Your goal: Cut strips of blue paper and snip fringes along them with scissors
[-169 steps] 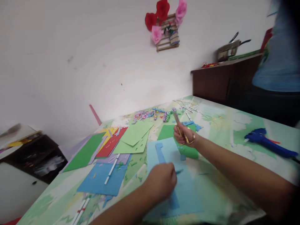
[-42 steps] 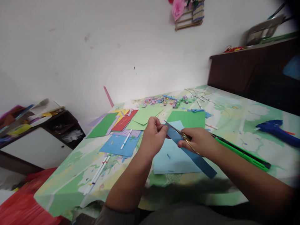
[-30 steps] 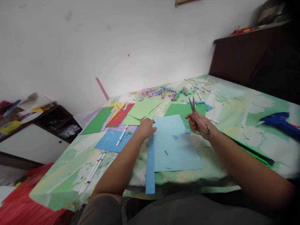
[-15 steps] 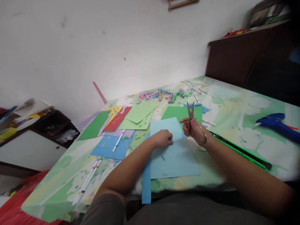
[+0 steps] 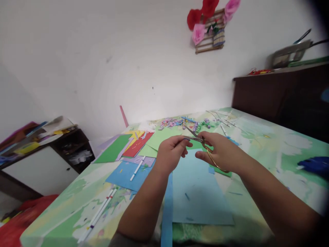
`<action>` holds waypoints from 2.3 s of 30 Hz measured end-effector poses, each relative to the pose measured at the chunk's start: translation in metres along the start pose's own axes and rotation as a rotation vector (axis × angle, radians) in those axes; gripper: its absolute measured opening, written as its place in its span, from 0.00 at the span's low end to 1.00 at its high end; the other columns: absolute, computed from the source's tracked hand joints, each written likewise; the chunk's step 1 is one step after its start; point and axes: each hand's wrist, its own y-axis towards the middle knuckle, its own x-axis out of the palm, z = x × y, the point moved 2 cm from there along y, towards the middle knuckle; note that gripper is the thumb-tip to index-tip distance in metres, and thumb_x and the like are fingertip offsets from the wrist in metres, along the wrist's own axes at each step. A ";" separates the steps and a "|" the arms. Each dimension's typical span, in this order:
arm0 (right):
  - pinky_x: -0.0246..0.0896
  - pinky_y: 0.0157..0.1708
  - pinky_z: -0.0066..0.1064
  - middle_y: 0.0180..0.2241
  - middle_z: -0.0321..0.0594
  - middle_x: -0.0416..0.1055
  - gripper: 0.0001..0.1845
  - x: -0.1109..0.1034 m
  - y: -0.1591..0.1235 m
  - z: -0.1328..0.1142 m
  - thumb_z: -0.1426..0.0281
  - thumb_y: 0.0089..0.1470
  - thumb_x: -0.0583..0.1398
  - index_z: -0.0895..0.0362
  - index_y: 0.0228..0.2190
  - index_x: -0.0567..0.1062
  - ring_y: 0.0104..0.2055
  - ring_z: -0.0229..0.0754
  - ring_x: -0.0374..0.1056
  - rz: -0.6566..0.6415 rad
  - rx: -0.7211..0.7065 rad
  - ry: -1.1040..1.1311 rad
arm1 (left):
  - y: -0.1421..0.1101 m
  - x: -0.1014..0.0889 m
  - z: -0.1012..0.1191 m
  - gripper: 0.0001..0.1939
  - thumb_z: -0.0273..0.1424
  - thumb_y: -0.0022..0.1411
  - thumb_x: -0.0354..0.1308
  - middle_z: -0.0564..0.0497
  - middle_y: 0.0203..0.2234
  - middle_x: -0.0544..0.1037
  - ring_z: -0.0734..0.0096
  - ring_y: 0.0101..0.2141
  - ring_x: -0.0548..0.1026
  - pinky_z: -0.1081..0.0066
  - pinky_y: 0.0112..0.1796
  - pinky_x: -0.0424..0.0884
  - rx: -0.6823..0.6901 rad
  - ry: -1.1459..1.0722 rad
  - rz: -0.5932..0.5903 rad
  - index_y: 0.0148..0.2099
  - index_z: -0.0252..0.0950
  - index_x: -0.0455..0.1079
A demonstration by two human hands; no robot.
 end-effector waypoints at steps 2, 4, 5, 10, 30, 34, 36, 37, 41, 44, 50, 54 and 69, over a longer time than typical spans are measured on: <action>0.50 0.25 0.28 0.28 0.39 0.67 0.20 -0.008 0.005 -0.010 0.52 0.43 0.57 0.55 0.31 0.67 0.29 0.41 0.61 0.006 -0.060 -0.036 | -0.005 -0.002 0.005 0.08 0.30 0.54 0.52 0.55 0.18 0.72 0.80 0.18 0.68 0.77 0.22 0.65 0.003 -0.032 -0.012 0.28 0.35 0.71; 0.52 0.28 0.31 0.32 0.42 0.69 0.24 -0.010 0.007 -0.017 0.51 0.43 0.57 0.55 0.36 0.68 0.34 0.45 0.62 -0.002 -0.115 -0.062 | -0.010 -0.004 0.008 0.08 0.31 0.55 0.52 0.54 0.22 0.74 0.79 0.19 0.70 0.77 0.23 0.67 0.040 -0.051 -0.029 0.29 0.35 0.71; 0.53 0.30 0.32 0.34 0.42 0.69 0.26 -0.011 0.007 -0.019 0.50 0.43 0.57 0.54 0.39 0.67 0.36 0.47 0.63 -0.001 -0.138 -0.075 | -0.012 -0.006 0.010 0.08 0.31 0.55 0.52 0.53 0.22 0.74 0.79 0.19 0.70 0.77 0.23 0.67 0.056 -0.052 -0.028 0.29 0.35 0.71; 0.55 0.34 0.36 0.37 0.44 0.69 0.32 -0.008 0.003 -0.022 0.49 0.42 0.58 0.54 0.46 0.64 0.40 0.50 0.63 0.046 -0.216 -0.085 | -0.019 -0.014 0.022 0.10 0.24 0.55 0.49 0.56 0.15 0.70 0.79 0.18 0.69 0.77 0.23 0.66 0.099 0.000 0.022 0.25 0.36 0.69; 0.42 0.18 0.25 0.16 0.32 0.58 0.23 0.000 -0.004 -0.019 0.47 0.48 0.49 0.55 0.24 0.63 0.18 0.36 0.53 0.074 -0.274 -0.177 | -0.020 -0.013 0.020 0.09 0.27 0.56 0.49 0.57 0.16 0.68 0.82 0.16 0.67 0.80 0.18 0.63 0.079 0.050 -0.106 0.24 0.34 0.65; 0.40 0.18 0.25 0.16 0.32 0.59 0.24 0.001 -0.004 -0.017 0.46 0.47 0.50 0.55 0.24 0.62 0.18 0.36 0.54 0.105 -0.235 -0.229 | -0.019 -0.013 0.018 0.06 0.26 0.55 0.50 0.59 0.15 0.66 0.84 0.14 0.63 0.81 0.16 0.60 0.004 -0.023 -0.111 0.27 0.35 0.64; 0.39 0.17 0.24 0.15 0.32 0.58 0.24 0.002 -0.003 -0.017 0.46 0.47 0.49 0.55 0.24 0.61 0.18 0.36 0.53 0.100 -0.211 -0.255 | -0.019 -0.013 0.018 0.06 0.29 0.56 0.49 0.59 0.14 0.63 0.84 0.14 0.61 0.81 0.16 0.59 0.012 -0.020 -0.138 0.28 0.35 0.64; 0.39 0.17 0.24 0.15 0.31 0.58 0.25 0.003 -0.003 -0.017 0.45 0.47 0.48 0.55 0.24 0.60 0.17 0.36 0.53 0.091 -0.199 -0.266 | -0.019 -0.014 0.018 0.07 0.30 0.57 0.48 0.59 0.14 0.62 0.83 0.15 0.61 0.80 0.16 0.59 0.021 -0.008 -0.159 0.29 0.35 0.64; 0.38 0.17 0.24 0.15 0.31 0.58 0.26 0.002 -0.002 -0.016 0.43 0.45 0.48 0.54 0.24 0.60 0.17 0.36 0.52 0.062 -0.170 -0.298 | -0.021 -0.015 0.019 0.09 0.30 0.59 0.46 0.57 0.16 0.63 0.82 0.17 0.61 0.78 0.19 0.59 0.094 0.093 -0.194 0.28 0.35 0.63; 0.40 0.19 0.25 0.19 0.33 0.61 0.27 0.000 -0.002 -0.016 0.42 0.42 0.51 0.54 0.27 0.61 0.20 0.38 0.55 0.024 -0.172 -0.290 | -0.021 -0.016 0.019 0.09 0.27 0.58 0.45 0.57 0.16 0.62 0.82 0.17 0.60 0.77 0.20 0.58 0.190 0.160 -0.148 0.27 0.35 0.62; 0.44 0.21 0.26 0.23 0.36 0.63 0.27 -0.002 -0.005 -0.021 0.43 0.46 0.48 0.55 0.30 0.62 0.23 0.39 0.56 -0.080 -0.189 -0.115 | -0.024 -0.014 0.016 0.10 0.26 0.59 0.46 0.56 0.19 0.63 0.80 0.21 0.61 0.77 0.23 0.58 0.345 0.240 -0.007 0.26 0.35 0.62; 0.44 0.21 0.27 0.22 0.37 0.63 0.31 -0.003 -0.006 -0.026 0.41 0.46 0.42 0.56 0.29 0.62 0.22 0.38 0.55 -0.096 -0.220 -0.036 | -0.026 -0.014 0.018 0.10 0.27 0.59 0.46 0.55 0.19 0.64 0.80 0.21 0.61 0.77 0.23 0.58 0.422 0.271 -0.032 0.26 0.35 0.62; 0.45 0.19 0.27 0.19 0.37 0.63 0.26 0.011 -0.006 -0.025 0.47 0.51 0.44 0.56 0.28 0.63 0.21 0.39 0.57 -0.095 -0.158 -0.079 | -0.022 -0.019 0.019 0.08 0.29 0.57 0.48 0.58 0.13 0.62 0.83 0.14 0.58 0.78 0.17 0.56 0.192 0.030 -0.140 0.28 0.35 0.65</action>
